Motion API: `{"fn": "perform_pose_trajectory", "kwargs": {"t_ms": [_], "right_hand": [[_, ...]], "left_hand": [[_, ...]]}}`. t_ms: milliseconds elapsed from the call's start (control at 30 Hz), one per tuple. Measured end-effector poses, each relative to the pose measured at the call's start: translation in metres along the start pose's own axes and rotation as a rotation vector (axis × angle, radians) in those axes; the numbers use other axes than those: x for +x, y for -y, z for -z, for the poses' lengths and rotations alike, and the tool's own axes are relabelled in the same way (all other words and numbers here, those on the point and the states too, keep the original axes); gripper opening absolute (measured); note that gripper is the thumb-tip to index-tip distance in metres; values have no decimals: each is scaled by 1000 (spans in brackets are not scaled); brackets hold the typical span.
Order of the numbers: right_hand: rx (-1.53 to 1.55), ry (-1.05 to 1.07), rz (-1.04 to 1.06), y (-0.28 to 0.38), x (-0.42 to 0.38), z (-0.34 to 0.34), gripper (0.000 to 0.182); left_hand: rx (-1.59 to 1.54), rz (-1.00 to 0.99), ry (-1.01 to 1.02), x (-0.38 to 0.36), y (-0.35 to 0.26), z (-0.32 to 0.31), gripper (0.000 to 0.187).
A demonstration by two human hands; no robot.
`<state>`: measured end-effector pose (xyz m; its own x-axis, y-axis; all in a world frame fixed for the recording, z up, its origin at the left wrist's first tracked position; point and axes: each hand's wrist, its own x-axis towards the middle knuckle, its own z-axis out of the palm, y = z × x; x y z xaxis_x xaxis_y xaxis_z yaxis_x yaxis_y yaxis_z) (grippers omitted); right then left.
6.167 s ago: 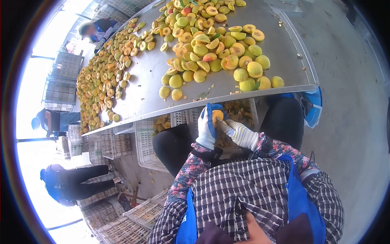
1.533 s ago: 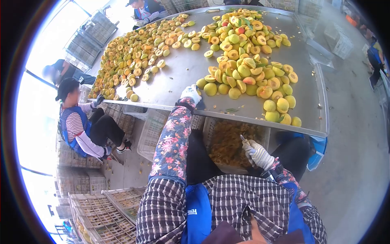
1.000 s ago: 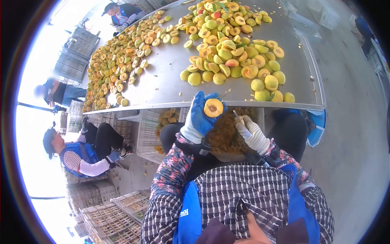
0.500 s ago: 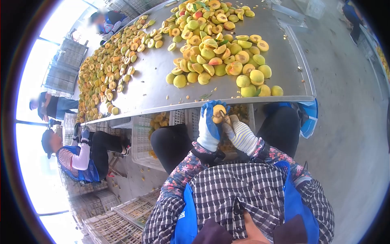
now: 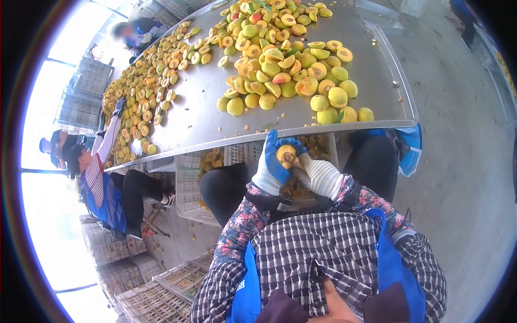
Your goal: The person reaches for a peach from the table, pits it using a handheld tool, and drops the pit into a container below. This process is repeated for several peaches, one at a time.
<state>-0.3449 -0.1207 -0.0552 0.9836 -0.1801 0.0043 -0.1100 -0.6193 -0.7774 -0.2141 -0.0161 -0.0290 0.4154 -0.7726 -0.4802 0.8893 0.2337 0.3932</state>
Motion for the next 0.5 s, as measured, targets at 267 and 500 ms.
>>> {"fn": "perform_pose_trajectory", "kwargs": {"t_ms": [267, 500], "right_hand": [[298, -82, 52, -3, 0, -20, 44], [608, -53, 99, -10, 1, -40, 42]], "left_hand": [[112, -71, -69, 9, 3, 11, 45], [189, -35, -54, 17, 1, 17, 44]]}}
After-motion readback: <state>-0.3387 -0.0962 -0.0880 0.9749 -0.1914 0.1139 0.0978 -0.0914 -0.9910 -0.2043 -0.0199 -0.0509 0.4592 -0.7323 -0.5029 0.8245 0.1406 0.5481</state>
